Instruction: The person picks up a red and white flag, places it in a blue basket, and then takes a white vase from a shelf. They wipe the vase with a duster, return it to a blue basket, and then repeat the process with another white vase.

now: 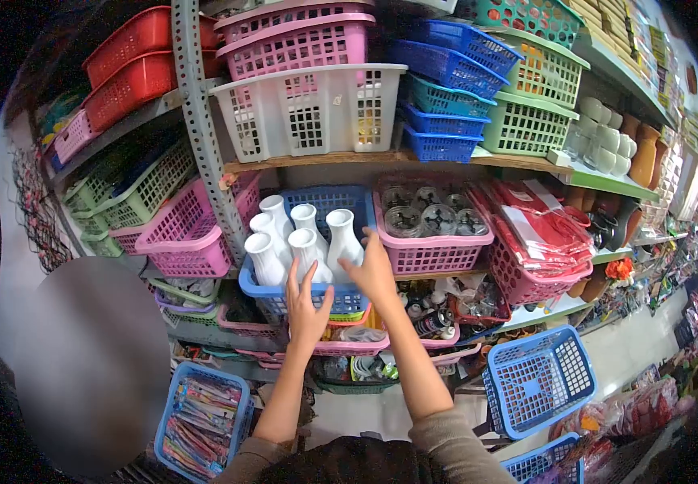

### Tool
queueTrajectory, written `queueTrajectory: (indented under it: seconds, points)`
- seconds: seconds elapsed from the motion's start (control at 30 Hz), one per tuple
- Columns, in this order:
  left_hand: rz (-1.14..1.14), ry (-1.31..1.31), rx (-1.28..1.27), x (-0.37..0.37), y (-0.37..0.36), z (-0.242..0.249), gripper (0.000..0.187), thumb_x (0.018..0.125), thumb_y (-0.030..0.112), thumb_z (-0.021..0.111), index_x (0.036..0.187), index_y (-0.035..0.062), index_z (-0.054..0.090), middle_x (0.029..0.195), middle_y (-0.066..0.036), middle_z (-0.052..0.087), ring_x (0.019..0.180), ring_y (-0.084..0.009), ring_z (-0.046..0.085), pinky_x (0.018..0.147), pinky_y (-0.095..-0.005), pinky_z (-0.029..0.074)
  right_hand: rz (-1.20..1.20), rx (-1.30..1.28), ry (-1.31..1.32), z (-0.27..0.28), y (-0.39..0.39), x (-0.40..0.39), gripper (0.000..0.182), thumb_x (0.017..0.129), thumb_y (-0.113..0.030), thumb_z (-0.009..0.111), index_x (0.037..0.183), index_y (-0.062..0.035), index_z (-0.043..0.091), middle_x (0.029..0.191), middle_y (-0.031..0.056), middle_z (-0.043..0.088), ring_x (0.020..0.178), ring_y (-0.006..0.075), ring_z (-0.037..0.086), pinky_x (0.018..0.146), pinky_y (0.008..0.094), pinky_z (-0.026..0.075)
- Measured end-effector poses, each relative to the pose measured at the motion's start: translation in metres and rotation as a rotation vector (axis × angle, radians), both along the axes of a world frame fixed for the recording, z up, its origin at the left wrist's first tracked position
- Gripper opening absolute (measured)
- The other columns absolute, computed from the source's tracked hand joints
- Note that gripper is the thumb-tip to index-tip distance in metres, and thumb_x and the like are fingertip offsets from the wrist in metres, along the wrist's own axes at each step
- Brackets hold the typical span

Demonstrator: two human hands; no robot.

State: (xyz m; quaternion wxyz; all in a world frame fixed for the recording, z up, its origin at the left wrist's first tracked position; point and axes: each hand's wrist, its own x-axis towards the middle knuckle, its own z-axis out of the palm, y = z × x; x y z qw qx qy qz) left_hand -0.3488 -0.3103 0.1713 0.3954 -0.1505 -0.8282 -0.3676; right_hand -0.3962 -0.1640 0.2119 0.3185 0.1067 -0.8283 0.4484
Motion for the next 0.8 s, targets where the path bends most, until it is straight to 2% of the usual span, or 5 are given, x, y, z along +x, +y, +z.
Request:
queueTrajectory:
  seconds: [0.1, 0.23, 0.4, 0.53, 0.8]
  points:
    - [-0.099, 0.008, 0.046, 0.018, 0.017, -0.002, 0.042, 0.079, 0.016, 0.063, 0.118, 0.0041, 0.052, 0.133, -0.018, 0.036, 0.122, -0.0348, 0.037, 0.1, -0.0423, 0.03, 0.066, -0.146, 0.05, -0.012, 0.005, 0.048, 0.059, 0.071, -0.013, 0.07, 0.119, 0.0021, 0.039, 0.102, 0.0239, 0.057, 0.096, 0.0361, 0.057, 0.082, 0.0383, 0.044]
    - [-0.28, -0.03, 0.132, 0.043, 0.049, -0.013, 0.032, 0.078, 0.011, 0.061, 0.109, 0.0027, 0.057, 0.125, -0.015, 0.044, 0.118, -0.0319, 0.041, 0.098, -0.0401, 0.034, 0.052, -0.357, -0.014, -0.045, 0.021, 0.102, 0.044, 0.077, -0.006, 0.065, 0.115, -0.0004, 0.043, 0.1, 0.0174, 0.059, 0.093, 0.0243, 0.059, 0.079, 0.0334, 0.046]
    - [-0.537, -0.129, 0.165, 0.069, 0.099, -0.045, 0.029, 0.078, 0.009, 0.061, 0.106, 0.0027, 0.058, 0.118, -0.014, 0.048, 0.111, -0.0297, 0.046, 0.093, -0.0377, 0.038, -0.085, -0.482, -0.114, -0.083, 0.061, 0.156, 0.044, 0.078, -0.005, 0.062, 0.118, -0.0003, 0.043, 0.098, 0.0135, 0.058, 0.088, 0.02, 0.059, 0.076, 0.0303, 0.048]
    - [-0.754, -0.224, 0.135, 0.098, 0.142, -0.066, 0.027, 0.08, 0.011, 0.059, 0.106, 0.0024, 0.058, 0.118, -0.014, 0.049, 0.11, -0.0291, 0.047, 0.093, -0.0374, 0.038, -0.333, -0.494, -0.079, -0.118, 0.1, 0.204, 0.043, 0.079, -0.005, 0.061, 0.118, -0.0004, 0.043, 0.099, 0.013, 0.059, 0.085, 0.0192, 0.06, 0.072, 0.0301, 0.049]
    - [-1.201, -0.355, 0.033, 0.183, 0.234, -0.087, 0.028, 0.08, 0.013, 0.059, 0.106, 0.0029, 0.058, 0.116, -0.013, 0.051, 0.11, -0.0295, 0.048, 0.094, -0.0382, 0.038, -0.787, -0.542, -0.073, -0.129, 0.151, 0.343, 0.042, 0.079, -0.008, 0.063, 0.117, -0.0022, 0.045, 0.098, 0.013, 0.059, 0.082, 0.0191, 0.061, 0.07, 0.0305, 0.049]
